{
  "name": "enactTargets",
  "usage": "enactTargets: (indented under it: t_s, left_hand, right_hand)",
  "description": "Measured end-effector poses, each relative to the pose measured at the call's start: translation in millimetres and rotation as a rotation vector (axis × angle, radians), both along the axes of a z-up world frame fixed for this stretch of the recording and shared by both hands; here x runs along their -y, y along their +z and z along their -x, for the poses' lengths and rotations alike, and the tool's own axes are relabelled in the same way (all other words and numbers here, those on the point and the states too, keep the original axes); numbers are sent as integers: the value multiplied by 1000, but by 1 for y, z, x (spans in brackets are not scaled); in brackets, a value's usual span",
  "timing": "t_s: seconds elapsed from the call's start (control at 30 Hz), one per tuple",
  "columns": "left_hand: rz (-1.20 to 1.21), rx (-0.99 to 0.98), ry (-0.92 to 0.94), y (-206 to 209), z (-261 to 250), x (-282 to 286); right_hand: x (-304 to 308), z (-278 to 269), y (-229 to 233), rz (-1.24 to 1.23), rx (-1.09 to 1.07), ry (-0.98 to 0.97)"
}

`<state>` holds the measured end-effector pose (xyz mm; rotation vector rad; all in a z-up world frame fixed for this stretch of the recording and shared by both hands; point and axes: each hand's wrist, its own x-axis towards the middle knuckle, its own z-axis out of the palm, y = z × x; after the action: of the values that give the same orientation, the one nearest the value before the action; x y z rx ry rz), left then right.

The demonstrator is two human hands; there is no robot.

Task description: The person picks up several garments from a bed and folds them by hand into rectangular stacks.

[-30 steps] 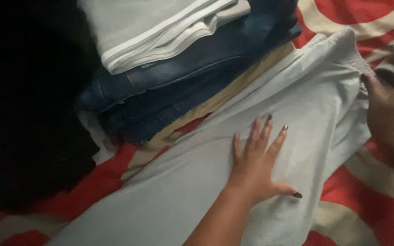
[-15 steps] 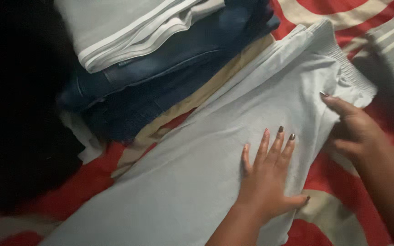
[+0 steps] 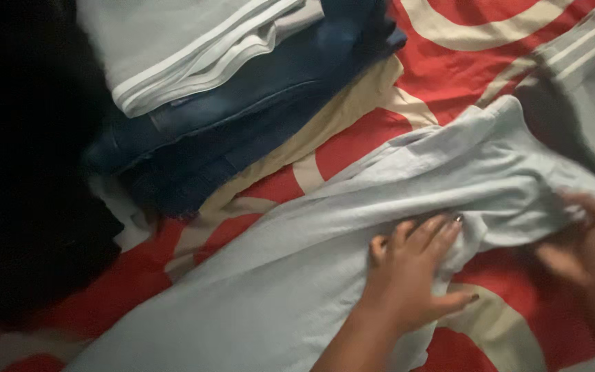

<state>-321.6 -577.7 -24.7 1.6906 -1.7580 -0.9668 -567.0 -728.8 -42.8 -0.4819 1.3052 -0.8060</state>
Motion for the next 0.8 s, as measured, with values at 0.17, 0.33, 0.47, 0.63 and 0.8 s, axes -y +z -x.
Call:
enactTargets:
  t_s: [0.17,0.33,0.47,0.63,0.8]
  left_hand:
    - [36,-82,30,4,-9,23]
    - [193,-88,220,10,-28,50]
    - [291,83,457,9,-53,87]
    - [-11,97,452,-9,-59,150]
    - [-142,-153,396,-28,-54,189]
  right_hand:
    - [45,-9,12,67,285,77]
    - [80,-19,10,65,-233,239]
    - [115,-35,7,88,-591,491]
    - [162,-67,8,129,-834,827]
    - [180,-98,21,300,-821,1074]
